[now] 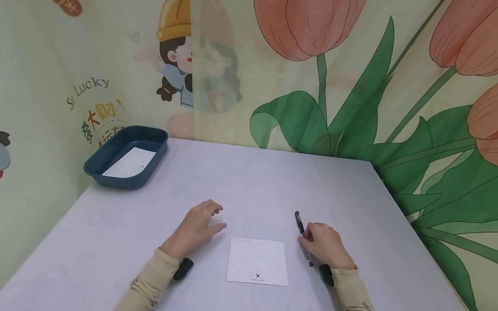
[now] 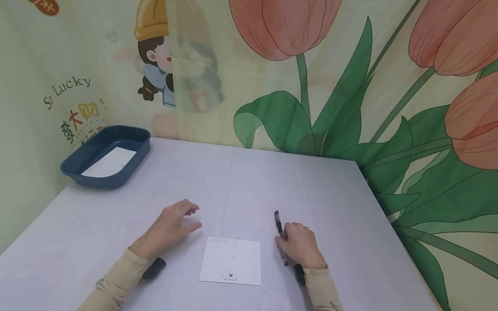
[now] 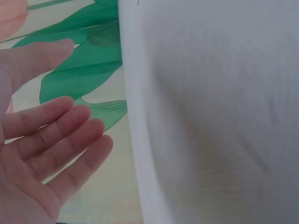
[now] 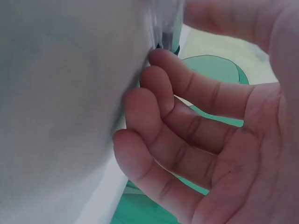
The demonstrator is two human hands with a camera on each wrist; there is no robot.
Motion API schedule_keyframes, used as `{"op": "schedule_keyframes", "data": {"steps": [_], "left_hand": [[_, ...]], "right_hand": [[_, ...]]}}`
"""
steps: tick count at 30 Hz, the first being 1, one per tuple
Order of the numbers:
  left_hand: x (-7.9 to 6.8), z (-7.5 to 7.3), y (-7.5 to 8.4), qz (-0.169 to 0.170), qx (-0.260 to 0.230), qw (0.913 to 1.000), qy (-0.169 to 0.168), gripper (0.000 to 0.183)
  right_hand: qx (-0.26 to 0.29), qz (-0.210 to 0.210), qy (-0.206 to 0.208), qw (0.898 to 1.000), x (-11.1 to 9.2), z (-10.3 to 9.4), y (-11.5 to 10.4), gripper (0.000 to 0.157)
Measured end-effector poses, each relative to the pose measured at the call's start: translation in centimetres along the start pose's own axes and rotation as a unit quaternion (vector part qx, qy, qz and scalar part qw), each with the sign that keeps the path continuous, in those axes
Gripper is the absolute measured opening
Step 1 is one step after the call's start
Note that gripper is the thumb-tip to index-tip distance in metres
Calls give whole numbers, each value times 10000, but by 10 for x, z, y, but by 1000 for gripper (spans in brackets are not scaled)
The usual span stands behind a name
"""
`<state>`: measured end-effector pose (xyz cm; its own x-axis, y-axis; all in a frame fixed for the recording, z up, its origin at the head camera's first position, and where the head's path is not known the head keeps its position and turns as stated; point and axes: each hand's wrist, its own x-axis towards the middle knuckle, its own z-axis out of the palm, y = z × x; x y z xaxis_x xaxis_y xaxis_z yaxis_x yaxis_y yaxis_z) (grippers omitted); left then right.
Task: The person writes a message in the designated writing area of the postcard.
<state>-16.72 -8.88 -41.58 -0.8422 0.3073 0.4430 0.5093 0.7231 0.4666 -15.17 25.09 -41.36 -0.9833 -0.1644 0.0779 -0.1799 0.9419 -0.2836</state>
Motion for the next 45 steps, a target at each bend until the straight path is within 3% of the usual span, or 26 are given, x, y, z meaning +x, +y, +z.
{"op": "schedule_keyframes", "data": {"steps": [12, 21, 25, 29, 35, 40, 45], "left_hand": [[0, 3, 2, 76, -381, 9992, -5, 35], [0, 6, 5, 176, -519, 9985, 34, 30], [0, 8, 7, 216, -667, 9975, -22, 30], [0, 9, 10, 247, -836, 9961, -104, 30], [0, 14, 14, 406, -1064, 9932, -260, 31], [0, 19, 17, 690, -1317, 9884, -299, 32], [-1, 23, 22, 847, -1486, 9846, -352, 30]], "right_hand": [[-33, -258, 398, 9989, 2, 2, 0, 10], [582, -594, 658, 9944, 6, 6, -6, 8], [938, -879, 902, 9876, 5, 9, -12, 11], [1326, -1441, 1153, 9738, 4, 12, -16, 16], [1840, -2246, 999, 9517, 2, 14, -24, 15], [1850, -2535, 825, 9459, 2, 16, -31, 13], [1835, -2549, 665, 9471, 0, 18, -40, 11]]}}
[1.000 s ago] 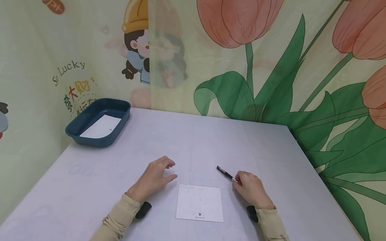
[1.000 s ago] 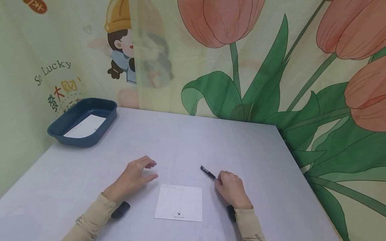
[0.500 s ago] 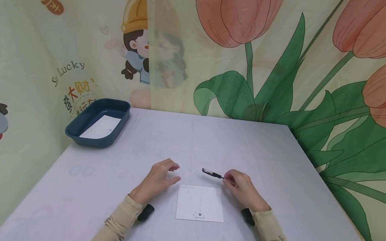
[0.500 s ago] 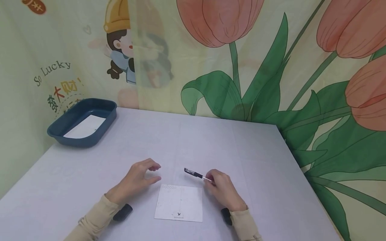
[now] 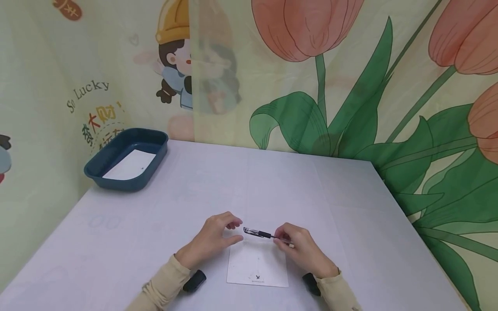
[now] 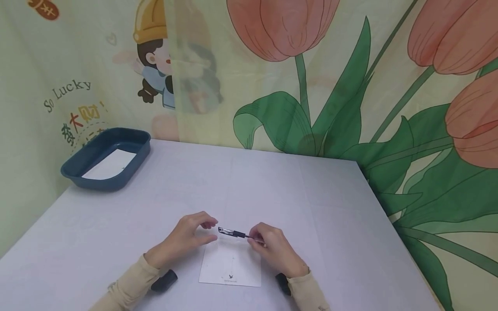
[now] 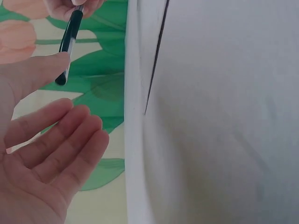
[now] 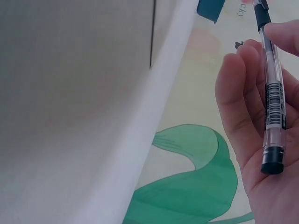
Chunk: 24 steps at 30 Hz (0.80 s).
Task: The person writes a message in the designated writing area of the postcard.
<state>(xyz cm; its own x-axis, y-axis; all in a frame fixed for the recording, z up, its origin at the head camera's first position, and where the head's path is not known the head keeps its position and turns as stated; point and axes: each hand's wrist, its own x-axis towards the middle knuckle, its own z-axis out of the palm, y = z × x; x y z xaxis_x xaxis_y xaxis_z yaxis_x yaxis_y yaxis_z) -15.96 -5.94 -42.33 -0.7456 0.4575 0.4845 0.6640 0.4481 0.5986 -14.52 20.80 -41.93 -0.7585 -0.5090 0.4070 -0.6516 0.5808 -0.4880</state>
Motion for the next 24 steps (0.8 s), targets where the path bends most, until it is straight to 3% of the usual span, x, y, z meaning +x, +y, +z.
{"op": "schedule_keyframes", "data": {"steps": [15, 24], "left_hand": [[1, 3, 6, 149, -316, 9993, -148, 20], [2, 3, 7, 190, -379, 9989, -175, 15]], "right_hand": [[332, 103, -277, 9990, 3, 5, -9, 10], [439, -137, -88, 9989, 3, 5, -7, 7]]}}
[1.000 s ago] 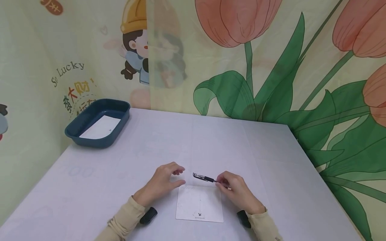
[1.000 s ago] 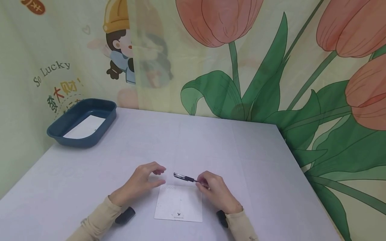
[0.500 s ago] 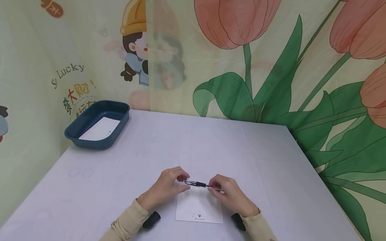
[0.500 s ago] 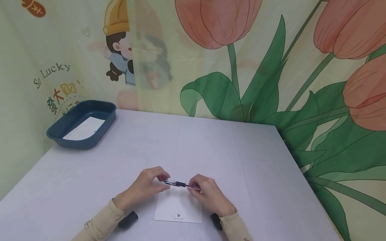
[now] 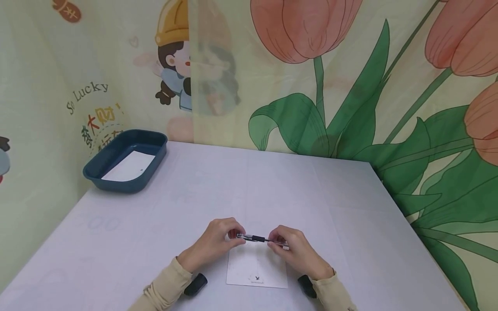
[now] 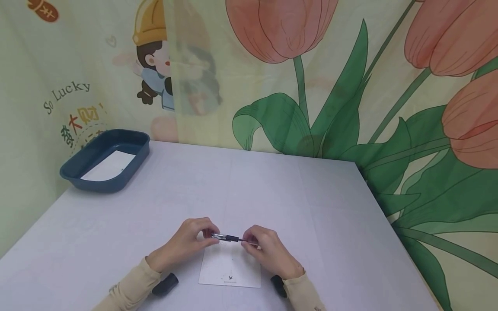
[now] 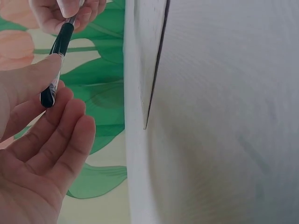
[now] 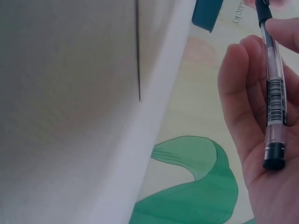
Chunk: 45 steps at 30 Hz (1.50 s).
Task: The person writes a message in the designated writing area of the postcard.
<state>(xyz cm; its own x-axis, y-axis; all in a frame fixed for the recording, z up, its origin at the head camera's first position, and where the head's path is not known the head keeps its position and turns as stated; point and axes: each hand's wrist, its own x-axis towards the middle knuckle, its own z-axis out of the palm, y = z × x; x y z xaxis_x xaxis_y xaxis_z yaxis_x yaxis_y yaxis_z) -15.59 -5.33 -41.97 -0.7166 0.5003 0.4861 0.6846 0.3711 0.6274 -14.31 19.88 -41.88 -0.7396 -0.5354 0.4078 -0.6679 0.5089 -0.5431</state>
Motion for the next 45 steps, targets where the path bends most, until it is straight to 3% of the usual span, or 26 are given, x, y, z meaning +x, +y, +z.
{"op": "schedule_keyframes", "data": {"steps": [3, 9, 15, 21, 25, 29, 32, 37, 43, 45], "left_hand": [[0, 0, 0, -69, -42, 10000, -5, 14], [0, 1, 0, -142, -142, 9998, 48, 13], [0, 1, 1, -209, -317, 9990, 221, 14], [1, 1, 3, -257, -481, 9974, 474, 14], [1, 2, 2, -238, -503, 9969, 559, 14], [1, 3, 2, -268, -538, 9963, 613, 15], [1, 3, 3, -299, -591, 9958, 631, 14], [1, 4, 5, -312, -699, 9954, 571, 12], [2, 5, 5, -377, -733, 9957, 422, 10], [2, 5, 6, -407, -735, 9958, 358, 10]], "right_hand": [[299, 121, 101, 9994, 0, 0, 0, 10], [1119, 998, 271, 9883, 0, -1, -2, 8], [1950, 1561, 377, 9676, 0, -4, -2, 10], [2825, 1602, 668, 9434, 0, -5, -2, 20], [3447, 1661, 915, 9194, -1, -2, -2, 26], [4202, 1830, 1129, 8816, -1, 5, -2, 20], [4438, 1962, 1211, 8660, -1, 11, -3, 15], [4624, 1810, 1223, 8594, -2, 17, -3, 10], [4466, 1657, 1237, 8705, -2, 18, -2, 19], [4354, 1667, 1232, 8761, -1, 18, -2, 15]]}}
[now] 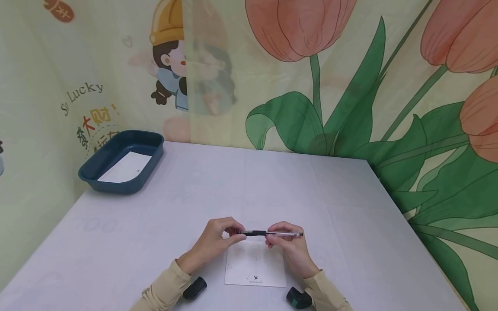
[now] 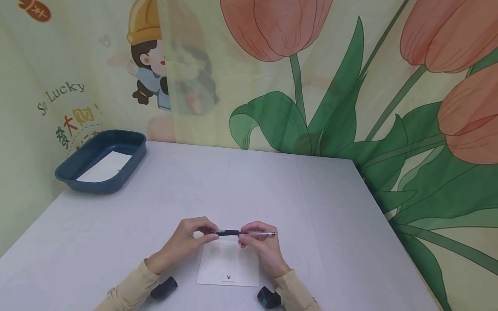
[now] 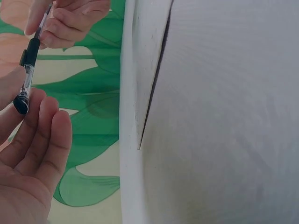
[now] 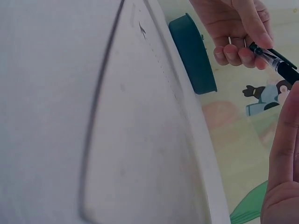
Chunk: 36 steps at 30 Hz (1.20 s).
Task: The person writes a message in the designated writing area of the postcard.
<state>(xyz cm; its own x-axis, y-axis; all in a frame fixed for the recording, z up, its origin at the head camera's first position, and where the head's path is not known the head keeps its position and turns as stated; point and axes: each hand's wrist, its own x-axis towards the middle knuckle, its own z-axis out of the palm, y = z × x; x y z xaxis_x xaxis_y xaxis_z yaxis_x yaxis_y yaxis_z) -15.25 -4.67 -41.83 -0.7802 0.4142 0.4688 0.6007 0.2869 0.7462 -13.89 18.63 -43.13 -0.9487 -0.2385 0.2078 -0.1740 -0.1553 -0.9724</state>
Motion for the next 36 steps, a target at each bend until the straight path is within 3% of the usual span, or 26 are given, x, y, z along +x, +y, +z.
{"op": "schedule_keyframes", "data": {"steps": [3, 8, 12, 16, 22, 31, 36], "left_hand": [[0, 0, 1, -19, -7, 10000, -80, 11], [0, -1, 2, -9, -46, 9999, -164, 11], [0, -2, 2, 30, -79, 9998, -176, 11], [0, -1, 2, 89, -125, 9998, -160, 12], [-1, -1, 4, 1, -197, 9997, -154, 12], [-1, -2, 5, -173, -170, 9995, -188, 13], [-1, -2, 4, -162, -166, 9995, -195, 13]], "right_hand": [[-149, -41, -21, 9999, 0, 0, 0, 12], [-208, -132, -152, 9996, 0, 0, 0, 26], [-77, -146, -204, 9997, 0, 0, 0, 9], [-7, -103, -170, 9998, 0, 0, -1, 22], [-152, -26, -68, 9999, 0, 0, -1, 11], [-237, 66, -43, 9997, 1, -1, -1, 20], [-279, 68, 19, 9996, 0, -1, -3, 9]]}}
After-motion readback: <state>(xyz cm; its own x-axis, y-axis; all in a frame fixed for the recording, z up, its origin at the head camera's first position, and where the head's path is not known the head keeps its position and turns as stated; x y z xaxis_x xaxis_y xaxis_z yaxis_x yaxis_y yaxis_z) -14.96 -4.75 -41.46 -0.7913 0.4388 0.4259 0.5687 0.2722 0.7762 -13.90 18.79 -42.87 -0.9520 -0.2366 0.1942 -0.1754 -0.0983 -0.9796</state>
